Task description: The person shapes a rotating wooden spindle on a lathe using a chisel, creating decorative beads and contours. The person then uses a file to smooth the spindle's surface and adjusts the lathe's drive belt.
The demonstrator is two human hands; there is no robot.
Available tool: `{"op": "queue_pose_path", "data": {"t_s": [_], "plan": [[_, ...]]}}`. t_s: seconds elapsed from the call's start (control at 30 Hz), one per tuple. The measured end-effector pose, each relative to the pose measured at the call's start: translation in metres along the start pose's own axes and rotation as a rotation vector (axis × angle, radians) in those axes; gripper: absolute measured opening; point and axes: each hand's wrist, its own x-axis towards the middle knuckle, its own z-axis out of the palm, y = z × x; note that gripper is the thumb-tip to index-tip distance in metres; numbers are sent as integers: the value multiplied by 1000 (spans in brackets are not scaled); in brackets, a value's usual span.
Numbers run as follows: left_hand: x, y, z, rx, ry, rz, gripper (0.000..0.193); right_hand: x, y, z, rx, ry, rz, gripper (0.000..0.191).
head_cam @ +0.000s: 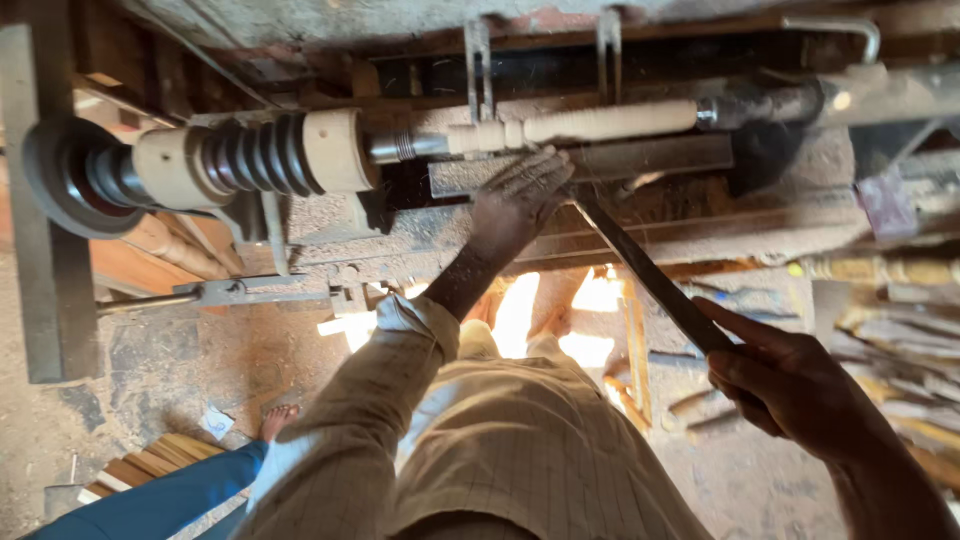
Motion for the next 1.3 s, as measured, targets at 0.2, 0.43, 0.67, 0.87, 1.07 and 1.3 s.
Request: {"op": "queue_pose_path", "data": {"t_s": [0.2,0.43,0.67,0.87,1.07,1.3], "plan": [[-5,4,4,-82,86,40,44,2,8,-2,-39,-22,-30,66],[9,48,16,-184,95,268,57,-40,38,44,-80,238,100,64],[30,45,12,-252,45,376,56,-51,24,86,-75,308,76,69],[32,41,11,-300,51,349,56,-51,6,98,-189,324,111,75],[37,41,14,-304,75,332,55,-50,-8,100,-172,329,176,72],[38,39,16,-300,56,298,55,-44,2,100,-199,371,-143,69]]}}
